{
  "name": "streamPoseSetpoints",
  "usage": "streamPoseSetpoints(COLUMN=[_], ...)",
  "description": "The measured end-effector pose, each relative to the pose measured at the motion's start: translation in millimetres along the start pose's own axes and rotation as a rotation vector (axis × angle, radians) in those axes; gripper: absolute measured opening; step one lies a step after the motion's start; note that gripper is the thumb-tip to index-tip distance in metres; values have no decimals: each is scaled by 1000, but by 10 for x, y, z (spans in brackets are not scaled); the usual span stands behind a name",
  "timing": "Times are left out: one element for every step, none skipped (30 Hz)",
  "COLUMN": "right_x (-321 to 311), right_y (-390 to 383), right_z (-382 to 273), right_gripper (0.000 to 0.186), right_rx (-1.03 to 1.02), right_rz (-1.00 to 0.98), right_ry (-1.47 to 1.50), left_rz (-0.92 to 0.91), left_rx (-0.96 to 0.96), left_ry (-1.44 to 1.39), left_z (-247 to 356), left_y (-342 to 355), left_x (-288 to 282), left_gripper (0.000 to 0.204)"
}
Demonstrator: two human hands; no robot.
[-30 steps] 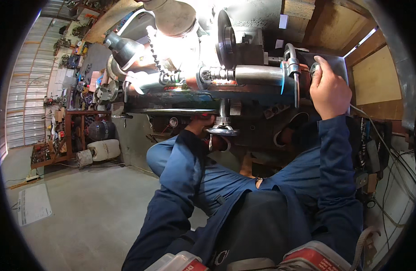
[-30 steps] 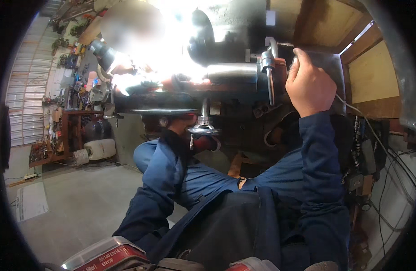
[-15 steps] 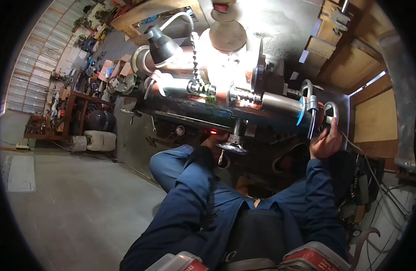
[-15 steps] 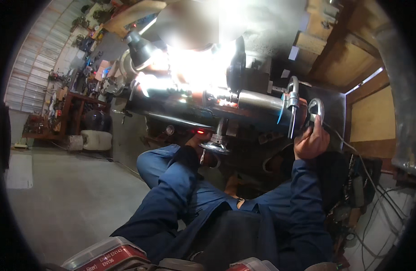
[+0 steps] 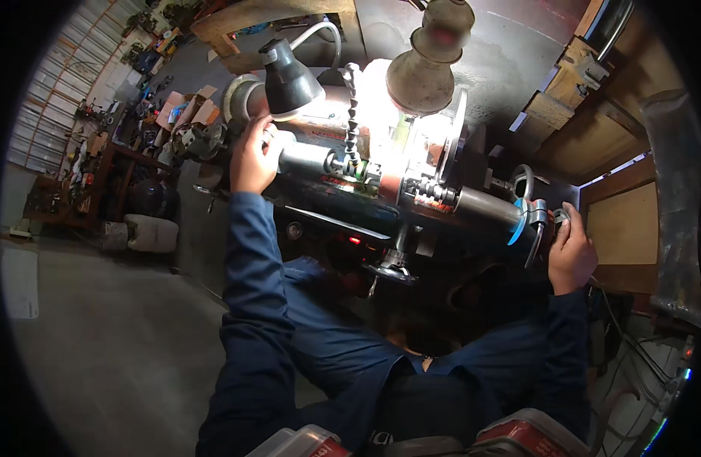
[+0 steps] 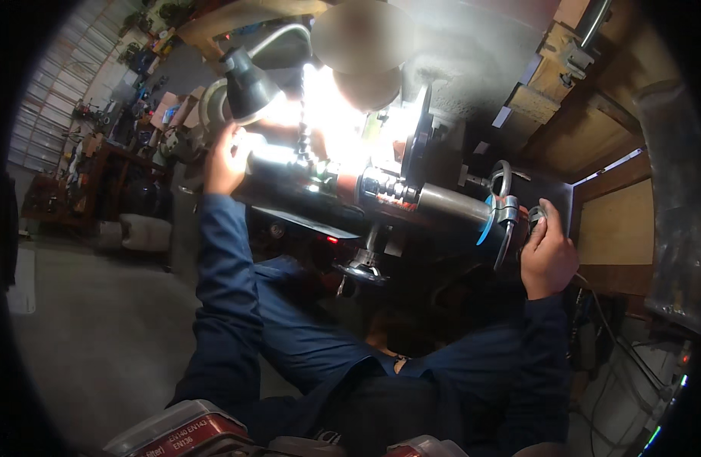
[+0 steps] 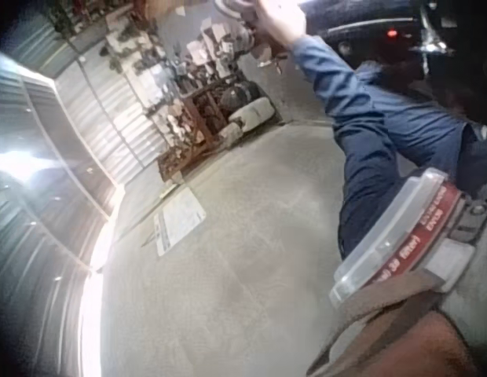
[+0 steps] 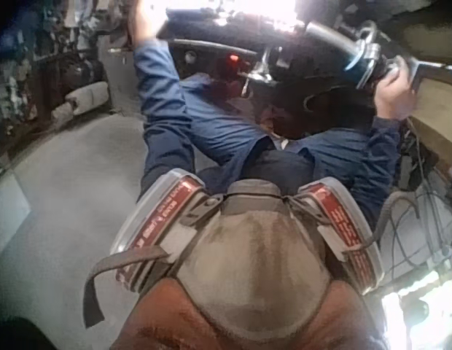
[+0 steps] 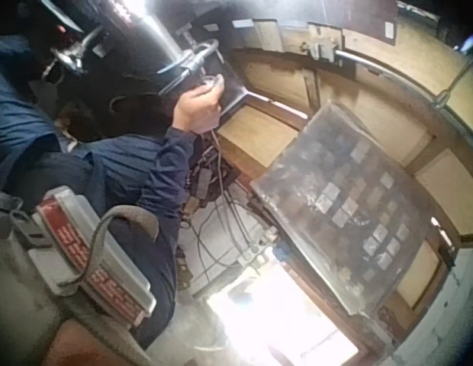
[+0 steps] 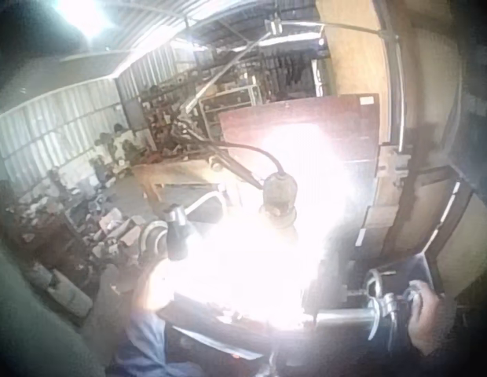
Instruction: The person is using a stationary grinding machine to reshape or polish a cylindrical metal shaft, applying spray lubricant during the process.
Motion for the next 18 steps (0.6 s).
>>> streamPoseSetpoints(right_x=[-21, -5, 5, 11, 57, 98, 145, 178, 255, 329, 382, 414, 490, 557, 610, 658, 725, 789], right_y=[45, 94, 144, 204, 263, 321, 373, 435, 470, 488, 524, 573, 575, 578, 590, 631, 644, 663], right_z=[2, 18, 31, 55, 88, 125, 174, 206, 246, 309, 331, 357, 394, 433, 482, 527, 566, 605], right_gripper=[29, 27, 25, 25, 24, 23, 21, 21, 21, 21, 22, 22, 22, 22, 20, 20, 20, 20], right_rx=[-15, -9, -11, 2, 28, 62, 104, 102, 124, 189, 171, 127, 153, 187, 217, 216, 226, 235], right_rz=[2, -65, -117, -135, -219, -275, -342, -364, -469, -574, -601, -597, -689, -755, -802, -805, -892, -979], right_ry=[16, 27, 11, 28, 91, 136, 162, 167, 231, 256, 343, 369, 444, 513, 538, 538, 537, 536], left_rz=[61, 87, 76, 58, -85, -91, -69, -83, -113, -102, -135, -167, -170, -173, -175, -176, -162, -151], left_rx=[17, 7, 24, 19, -151, -148, -63, -30, 5, 4, -19, -42, -44, -23, -3, -5, -6, 8], left_ry=[104, 81, 54, 27, -47, -55, -69, -106, -144, -150, -186, -221, -221, -202, -183, -183, -153, -122], left_z=[-62, -129, -173, -206, -317, -319, -280, -256, -228, -222, -223, -228, -226, -215, -205, -205, -204, -193], left_y=[113, 186, 224, 256, 275, 289, 292, 294, 295, 302, 309, 317, 321, 323, 322, 322, 321, 317], left_x=[35, 57, 72, 103, 149, 159, 132, 133, 141, 132, 149, 163, 166, 167, 165, 162, 151, 142], left_gripper=[24, 24, 23, 23, 22, 22, 22, 24, 28, 28, 35, 43, 43, 47, 52, 52, 51, 50])
Point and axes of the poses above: each hand's wrist, its own y-axis towards the middle knuckle, its own x-axis out of the palm, z = x × y, the point moved 5 cm from there along y, towards the middle knuckle, and after that the axes turned 12 degrees about -x, right-handed, at the moved point
